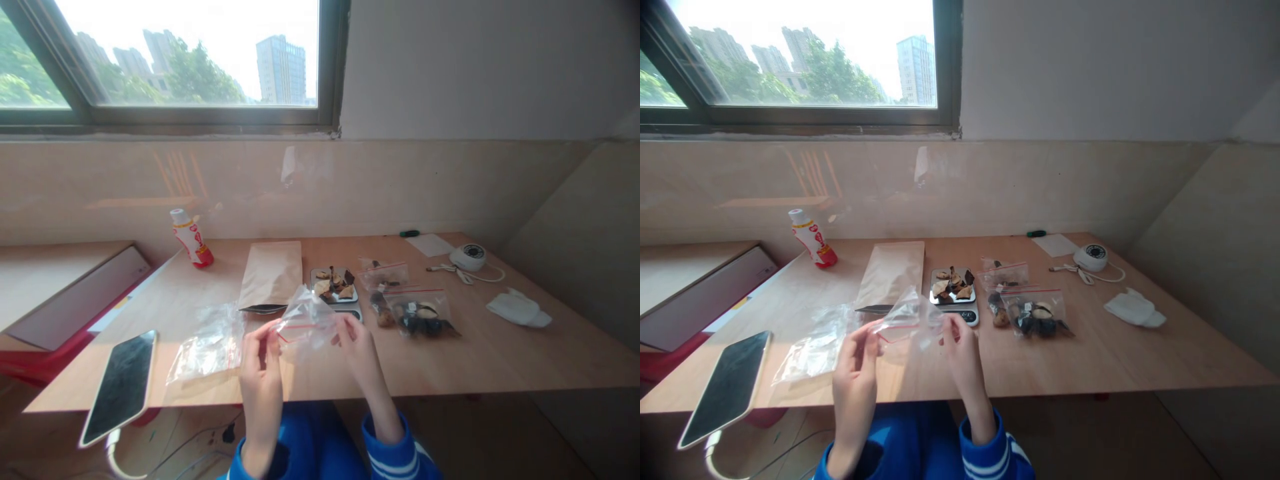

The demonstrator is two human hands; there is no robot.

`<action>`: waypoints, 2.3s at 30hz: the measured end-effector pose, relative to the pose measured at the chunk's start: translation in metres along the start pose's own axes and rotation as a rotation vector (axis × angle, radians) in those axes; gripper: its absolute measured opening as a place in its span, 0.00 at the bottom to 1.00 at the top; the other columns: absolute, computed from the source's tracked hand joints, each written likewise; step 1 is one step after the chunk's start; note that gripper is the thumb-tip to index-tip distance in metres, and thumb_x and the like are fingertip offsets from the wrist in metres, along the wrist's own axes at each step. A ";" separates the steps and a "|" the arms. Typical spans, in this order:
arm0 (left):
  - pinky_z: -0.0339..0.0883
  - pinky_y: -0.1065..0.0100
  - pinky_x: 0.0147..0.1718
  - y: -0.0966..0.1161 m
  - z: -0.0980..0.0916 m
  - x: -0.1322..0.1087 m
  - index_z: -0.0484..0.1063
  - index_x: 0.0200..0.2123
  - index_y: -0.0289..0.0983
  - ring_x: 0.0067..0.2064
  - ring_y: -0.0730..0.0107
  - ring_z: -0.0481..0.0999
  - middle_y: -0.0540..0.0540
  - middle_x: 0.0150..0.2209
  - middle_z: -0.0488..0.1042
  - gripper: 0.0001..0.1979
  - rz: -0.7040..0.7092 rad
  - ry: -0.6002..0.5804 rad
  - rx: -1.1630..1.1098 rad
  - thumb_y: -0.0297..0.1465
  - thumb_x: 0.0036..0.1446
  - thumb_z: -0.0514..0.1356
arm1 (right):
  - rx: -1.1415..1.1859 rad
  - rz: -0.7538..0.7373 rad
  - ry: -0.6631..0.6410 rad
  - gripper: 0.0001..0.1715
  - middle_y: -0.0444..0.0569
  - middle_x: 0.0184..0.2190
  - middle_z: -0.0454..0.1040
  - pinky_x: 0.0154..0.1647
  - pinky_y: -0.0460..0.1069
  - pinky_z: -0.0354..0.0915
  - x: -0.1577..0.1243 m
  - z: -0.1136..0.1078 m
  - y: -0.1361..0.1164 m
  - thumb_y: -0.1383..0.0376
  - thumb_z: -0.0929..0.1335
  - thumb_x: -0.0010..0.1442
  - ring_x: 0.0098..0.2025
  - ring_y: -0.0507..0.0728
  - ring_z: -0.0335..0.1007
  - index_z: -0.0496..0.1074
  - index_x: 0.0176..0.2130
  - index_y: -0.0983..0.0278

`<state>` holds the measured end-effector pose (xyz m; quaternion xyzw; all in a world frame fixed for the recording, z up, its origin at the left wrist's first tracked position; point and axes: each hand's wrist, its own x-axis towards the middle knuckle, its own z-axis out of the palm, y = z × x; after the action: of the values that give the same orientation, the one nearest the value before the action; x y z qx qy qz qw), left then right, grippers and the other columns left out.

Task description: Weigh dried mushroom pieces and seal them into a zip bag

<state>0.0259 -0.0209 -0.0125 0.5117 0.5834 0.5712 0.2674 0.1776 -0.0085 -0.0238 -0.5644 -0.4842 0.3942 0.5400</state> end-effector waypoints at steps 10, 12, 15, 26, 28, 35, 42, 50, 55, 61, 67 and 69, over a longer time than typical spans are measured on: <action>0.69 0.65 0.39 0.004 -0.007 0.037 0.74 0.40 0.37 0.37 0.65 0.74 0.45 0.37 0.76 0.19 0.006 -0.009 -0.043 0.45 0.54 0.59 | -0.388 -0.282 0.025 0.31 0.59 0.58 0.64 0.62 0.59 0.54 0.078 -0.053 0.041 0.49 0.60 0.62 0.61 0.62 0.58 0.67 0.56 0.64; 0.69 0.63 0.40 0.003 -0.007 0.041 0.74 0.38 0.37 0.38 0.64 0.74 0.45 0.37 0.75 0.17 0.086 -0.013 0.022 0.44 0.56 0.58 | -0.536 -0.316 -0.035 0.33 0.60 0.62 0.60 0.65 0.61 0.48 0.103 -0.057 0.052 0.50 0.63 0.60 0.65 0.63 0.52 0.63 0.59 0.65; 0.64 0.57 0.50 -0.001 -0.005 0.044 0.72 0.32 0.38 0.50 0.58 0.71 0.42 0.47 0.71 0.14 0.271 -0.027 0.187 0.42 0.59 0.55 | -0.679 -0.281 -0.190 0.37 0.59 0.65 0.54 0.65 0.62 0.46 0.129 -0.059 0.063 0.52 0.66 0.58 0.67 0.65 0.45 0.60 0.62 0.63; 0.58 0.52 0.57 0.001 0.023 0.034 0.56 0.34 0.42 0.60 0.58 0.66 0.38 0.51 0.73 0.10 0.106 -0.079 -0.037 0.40 0.65 0.44 | -0.780 -0.455 -0.152 0.16 0.54 0.48 0.71 0.56 0.59 0.58 0.132 -0.060 0.064 0.58 0.65 0.61 0.53 0.63 0.63 0.73 0.46 0.61; 0.62 0.54 0.54 0.001 0.028 0.030 0.58 0.35 0.41 0.56 0.58 0.70 0.37 0.49 0.74 0.11 0.020 0.016 -0.066 0.41 0.65 0.44 | -0.770 -0.481 -0.133 0.15 0.53 0.45 0.72 0.54 0.58 0.60 0.131 -0.059 0.064 0.58 0.65 0.61 0.51 0.62 0.63 0.73 0.44 0.62; 0.63 0.54 0.51 0.000 0.042 0.019 0.59 0.39 0.38 0.53 0.59 0.72 0.35 0.51 0.72 0.14 -0.133 0.108 -0.143 0.42 0.64 0.44 | -0.647 -0.496 0.007 0.17 0.54 0.40 0.73 0.49 0.55 0.63 0.131 -0.057 0.067 0.54 0.65 0.60 0.46 0.61 0.67 0.73 0.41 0.64; 0.67 0.56 0.48 0.006 0.049 0.013 0.60 0.41 0.39 0.51 0.60 0.73 0.38 0.49 0.72 0.15 -0.237 0.064 -0.140 0.44 0.63 0.45 | -0.237 -0.264 0.158 0.27 0.54 0.37 0.77 0.38 0.51 0.66 0.107 -0.048 0.017 0.46 0.69 0.52 0.37 0.58 0.71 0.74 0.39 0.66; 0.64 0.52 0.49 0.003 0.057 0.006 0.60 0.42 0.39 0.53 0.54 0.71 0.35 0.50 0.70 0.15 -0.141 0.030 -0.019 0.44 0.64 0.44 | -0.168 -0.064 -0.509 0.20 0.46 0.26 0.77 0.23 0.45 0.59 0.056 -0.026 -0.062 0.52 0.69 0.54 0.24 0.51 0.66 0.78 0.32 0.66; 0.63 0.50 0.51 0.004 0.061 -0.004 0.59 0.46 0.39 0.55 0.53 0.69 0.33 0.54 0.67 0.17 -0.148 0.024 -0.051 0.44 0.64 0.44 | -0.485 -0.165 -0.298 0.12 0.49 0.27 0.77 0.28 0.48 0.61 0.045 -0.004 -0.064 0.59 0.69 0.55 0.29 0.56 0.71 0.78 0.31 0.65; 0.65 0.49 0.49 0.009 0.059 -0.006 0.57 0.46 0.37 0.55 0.51 0.69 0.29 0.53 0.66 0.17 -0.160 0.046 -0.060 0.42 0.64 0.42 | -0.503 -0.263 -0.253 0.19 0.51 0.40 0.77 0.40 0.50 0.64 0.035 0.013 -0.067 0.59 0.69 0.56 0.41 0.59 0.73 0.73 0.47 0.63; 0.65 0.52 0.47 0.004 0.059 -0.005 0.57 0.45 0.37 0.50 0.55 0.71 0.34 0.51 0.67 0.17 -0.243 0.116 -0.093 0.44 0.64 0.43 | -0.443 -0.352 -0.389 0.20 0.49 0.40 0.77 0.39 0.48 0.64 0.046 -0.003 -0.064 0.54 0.61 0.65 0.39 0.55 0.72 0.75 0.43 0.62; 0.65 0.52 0.46 0.004 0.059 -0.005 0.57 0.45 0.38 0.49 0.56 0.71 0.35 0.50 0.67 0.17 -0.259 0.118 -0.095 0.44 0.64 0.43 | -0.348 -0.407 -0.334 0.23 0.50 0.45 0.76 0.43 0.49 0.65 0.066 -0.009 -0.048 0.55 0.56 0.67 0.44 0.55 0.71 0.73 0.47 0.61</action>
<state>0.0820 -0.0032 -0.0220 0.3845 0.6316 0.5880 0.3279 0.1950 0.0514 0.0303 -0.4673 -0.7293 0.2764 0.4164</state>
